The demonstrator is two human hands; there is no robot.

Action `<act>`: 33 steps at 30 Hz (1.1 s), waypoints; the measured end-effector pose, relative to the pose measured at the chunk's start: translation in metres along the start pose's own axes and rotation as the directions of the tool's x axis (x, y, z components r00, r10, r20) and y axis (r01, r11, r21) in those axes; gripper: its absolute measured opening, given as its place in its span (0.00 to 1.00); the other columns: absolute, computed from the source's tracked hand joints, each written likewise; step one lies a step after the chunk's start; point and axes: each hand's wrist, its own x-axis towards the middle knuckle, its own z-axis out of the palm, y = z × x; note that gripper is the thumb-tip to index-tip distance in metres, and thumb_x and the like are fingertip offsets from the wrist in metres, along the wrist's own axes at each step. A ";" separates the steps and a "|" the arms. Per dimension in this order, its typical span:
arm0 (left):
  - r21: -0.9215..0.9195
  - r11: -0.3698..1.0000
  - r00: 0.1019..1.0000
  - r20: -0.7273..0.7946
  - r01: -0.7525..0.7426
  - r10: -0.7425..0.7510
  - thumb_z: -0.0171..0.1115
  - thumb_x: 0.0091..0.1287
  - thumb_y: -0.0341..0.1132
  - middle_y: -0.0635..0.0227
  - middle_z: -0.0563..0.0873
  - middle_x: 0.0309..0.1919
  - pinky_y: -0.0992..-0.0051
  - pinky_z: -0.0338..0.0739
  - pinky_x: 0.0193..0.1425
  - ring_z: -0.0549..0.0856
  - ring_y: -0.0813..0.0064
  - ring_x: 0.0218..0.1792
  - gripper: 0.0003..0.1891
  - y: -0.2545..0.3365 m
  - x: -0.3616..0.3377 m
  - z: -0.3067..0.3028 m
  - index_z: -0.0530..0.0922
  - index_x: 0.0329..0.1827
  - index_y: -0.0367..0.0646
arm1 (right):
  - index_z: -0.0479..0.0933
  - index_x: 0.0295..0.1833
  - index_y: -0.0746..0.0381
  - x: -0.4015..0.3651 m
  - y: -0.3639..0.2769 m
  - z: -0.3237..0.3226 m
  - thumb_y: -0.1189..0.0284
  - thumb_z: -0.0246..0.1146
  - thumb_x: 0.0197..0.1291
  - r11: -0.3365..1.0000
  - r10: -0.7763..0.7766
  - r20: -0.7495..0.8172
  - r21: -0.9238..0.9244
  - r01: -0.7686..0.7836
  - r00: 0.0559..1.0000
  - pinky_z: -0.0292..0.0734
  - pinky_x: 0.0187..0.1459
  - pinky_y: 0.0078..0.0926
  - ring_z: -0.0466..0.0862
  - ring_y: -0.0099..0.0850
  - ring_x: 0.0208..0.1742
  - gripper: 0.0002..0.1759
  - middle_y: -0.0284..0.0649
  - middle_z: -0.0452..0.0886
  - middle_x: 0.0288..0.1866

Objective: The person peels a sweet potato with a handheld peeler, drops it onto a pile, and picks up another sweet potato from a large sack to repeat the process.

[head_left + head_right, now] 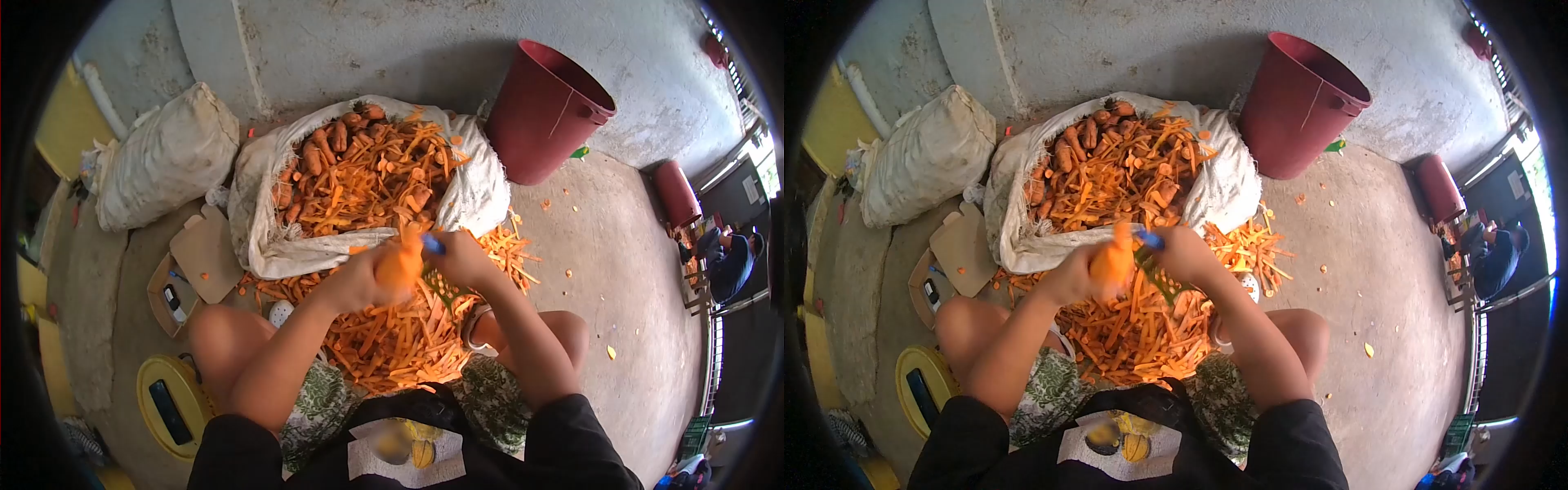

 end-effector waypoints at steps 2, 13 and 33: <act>-0.006 1.000 0.992 0.122 -0.025 0.026 0.72 0.45 0.36 0.67 0.81 0.31 0.73 0.74 0.42 0.80 0.74 0.33 0.21 0.033 -0.010 0.020 0.75 0.42 0.42 | 0.77 0.39 0.65 0.015 0.025 0.010 0.61 0.57 0.53 0.815 0.522 0.144 0.207 -0.541 0.841 0.73 0.38 0.40 0.81 0.43 0.34 0.18 0.51 0.80 0.30; 0.800 0.462 0.876 0.155 -0.383 0.457 0.70 0.39 0.27 0.66 0.72 0.48 0.62 0.73 0.50 0.71 0.64 0.52 0.26 0.017 0.003 0.021 0.73 0.45 0.46 | 0.74 0.45 0.64 0.016 0.035 0.100 0.64 0.58 0.54 0.727 -0.269 -0.054 0.644 0.240 0.962 0.73 0.44 0.32 0.79 0.36 0.42 0.17 0.44 0.79 0.41; 0.539 0.809 0.866 -0.493 0.235 0.077 0.68 0.42 0.33 0.56 0.82 0.34 0.69 0.75 0.42 0.82 0.62 0.37 0.24 0.002 0.010 -0.005 0.71 0.43 0.35 | 0.72 0.36 0.62 -0.013 -0.040 0.006 0.71 0.59 0.51 0.991 0.121 -0.130 0.071 -0.113 0.984 0.70 0.31 0.39 0.77 0.47 0.28 0.08 0.49 0.76 0.23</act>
